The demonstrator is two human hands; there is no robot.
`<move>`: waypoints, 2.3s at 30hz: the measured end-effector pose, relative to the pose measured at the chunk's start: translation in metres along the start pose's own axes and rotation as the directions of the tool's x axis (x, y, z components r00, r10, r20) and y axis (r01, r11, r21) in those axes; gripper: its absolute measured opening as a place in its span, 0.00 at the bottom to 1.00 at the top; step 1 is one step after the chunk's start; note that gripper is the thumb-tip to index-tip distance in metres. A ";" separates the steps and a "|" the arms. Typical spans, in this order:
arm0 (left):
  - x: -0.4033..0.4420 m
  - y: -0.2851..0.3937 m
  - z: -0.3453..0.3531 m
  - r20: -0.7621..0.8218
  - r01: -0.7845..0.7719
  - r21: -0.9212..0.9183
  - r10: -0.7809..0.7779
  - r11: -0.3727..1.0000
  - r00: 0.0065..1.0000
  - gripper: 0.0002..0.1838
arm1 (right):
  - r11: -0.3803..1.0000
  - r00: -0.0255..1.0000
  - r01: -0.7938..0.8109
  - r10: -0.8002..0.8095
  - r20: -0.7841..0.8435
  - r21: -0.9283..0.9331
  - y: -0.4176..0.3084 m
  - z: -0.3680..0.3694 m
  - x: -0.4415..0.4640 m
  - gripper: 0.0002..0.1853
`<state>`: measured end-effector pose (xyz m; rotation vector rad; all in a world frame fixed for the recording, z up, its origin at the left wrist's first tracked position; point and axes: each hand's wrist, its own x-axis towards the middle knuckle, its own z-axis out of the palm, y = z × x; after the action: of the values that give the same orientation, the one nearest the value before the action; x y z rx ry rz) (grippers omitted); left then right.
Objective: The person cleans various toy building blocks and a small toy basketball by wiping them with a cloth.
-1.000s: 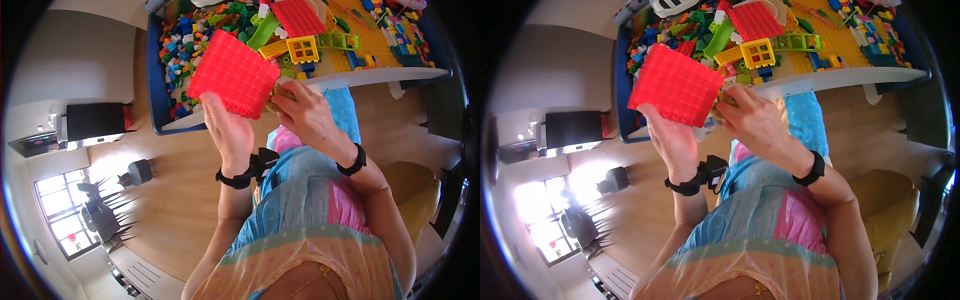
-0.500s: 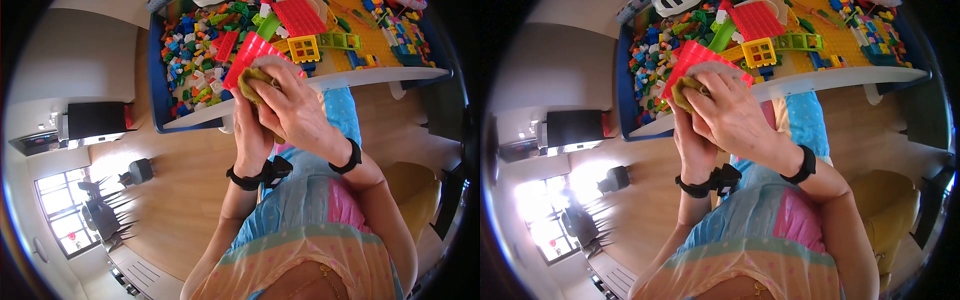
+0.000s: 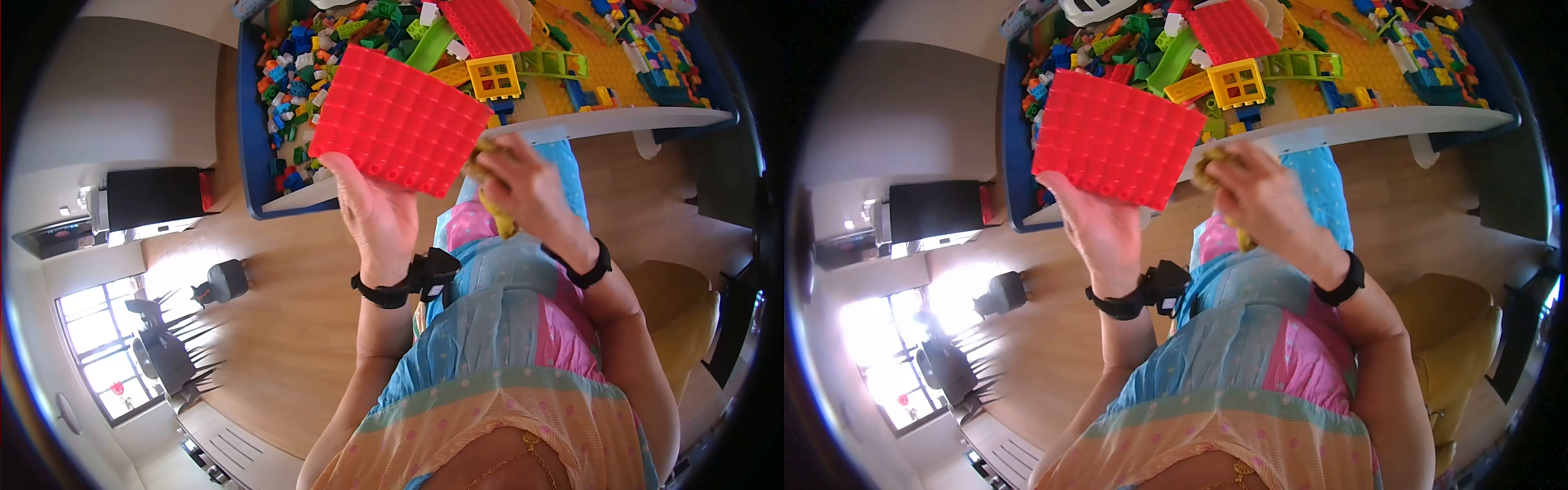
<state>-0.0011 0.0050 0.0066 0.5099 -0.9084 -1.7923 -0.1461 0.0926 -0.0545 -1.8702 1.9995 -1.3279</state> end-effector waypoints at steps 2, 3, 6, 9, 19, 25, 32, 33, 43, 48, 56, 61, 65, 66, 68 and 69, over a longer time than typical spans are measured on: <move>0.002 0.005 -0.005 0.006 -0.004 -0.047 0.004 0.999 1.000 0.30 | 0.913 0.974 -0.221 0.223 0.035 0.344 0.018 -0.007 0.003 0.14; 0.002 0.004 -0.007 -0.019 0.012 -0.073 -0.014 0.997 1.000 0.27 | 0.684 0.902 -0.407 0.407 0.147 0.606 0.016 -0.018 0.010 0.14; -0.002 -0.010 -0.008 -0.013 0.052 -0.074 -0.054 0.996 0.998 0.18 | 0.036 0.813 -0.450 0.430 0.392 0.892 0.019 -0.032 0.017 0.17; -0.005 -0.030 0.003 -0.076 0.096 0.012 -0.095 0.995 0.993 0.15 | 0.177 0.923 -0.333 0.261 0.282 0.926 -0.015 -0.036 0.020 0.26; -0.018 -0.031 -0.005 0.155 -0.016 0.347 -0.040 0.938 0.987 0.39 | 0.983 0.988 0.040 -0.012 -0.155 0.179 -0.046 -0.023 0.018 0.24; -0.022 -0.018 0.017 -0.018 0.172 0.235 -0.172 0.957 0.985 0.42 | 0.923 0.975 0.212 -0.221 -0.008 0.321 -0.046 -0.019 0.022 0.27; -0.008 -0.006 -0.001 -0.050 0.239 -0.119 -0.246 0.964 0.968 0.44 | 0.822 0.932 -0.357 0.341 0.119 0.444 -0.021 -0.045 0.021 0.22; -0.008 -0.004 -0.002 -0.073 0.233 -0.091 -0.240 0.968 0.968 0.44 | 0.745 0.918 -0.351 0.393 0.052 0.567 -0.020 -0.047 0.026 0.21; -0.011 -0.028 -0.010 0.145 0.397 -0.353 -0.370 0.847 0.918 0.38 | 0.917 0.903 0.398 -0.392 -0.177 0.000 -0.057 -0.003 0.040 0.18; -0.011 -0.024 0.010 0.030 0.343 -0.165 -0.343 0.925 0.939 0.36 | 0.968 0.934 0.239 -0.250 -0.255 -0.072 -0.040 0.002 0.050 0.20; -0.010 -0.026 0.016 -0.022 0.332 -0.158 -0.340 0.930 0.940 0.40 | 0.969 0.981 0.144 -0.112 -0.160 0.200 -0.036 0.001 0.046 0.18; 0.000 -0.021 0.001 0.048 0.316 -0.088 -0.313 0.945 0.948 0.40 | 0.959 0.988 0.153 -0.157 -0.002 0.238 -0.055 0.000 0.028 0.22; -0.005 -0.028 0.015 -0.008 0.431 -0.190 -0.440 0.882 0.898 0.39 | 0.992 0.973 0.121 -0.114 -0.199 0.021 -0.038 0.000 0.047 0.22; -0.006 -0.033 0.015 0.119 0.456 -0.268 -0.441 0.849 0.890 0.38 | 0.979 0.960 0.147 -0.175 -0.219 -0.138 -0.026 -0.001 0.054 0.23; -0.011 -0.029 0.022 0.093 0.452 -0.186 -0.442 0.873 0.892 0.38 | 0.999 0.967 0.018 -0.025 -0.255 -0.031 -0.018 0.002 0.054 0.23; -0.011 -0.028 0.023 0.085 0.438 -0.210 -0.430 0.874 0.899 0.37 | 0.999 0.974 0.030 -0.033 -0.224 -0.015 -0.020 0.002 0.055 0.22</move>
<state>-0.0301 0.0284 -0.0016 0.5695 -0.6310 -2.2884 -0.1433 0.0479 -0.0174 -1.8368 2.0901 -1.6053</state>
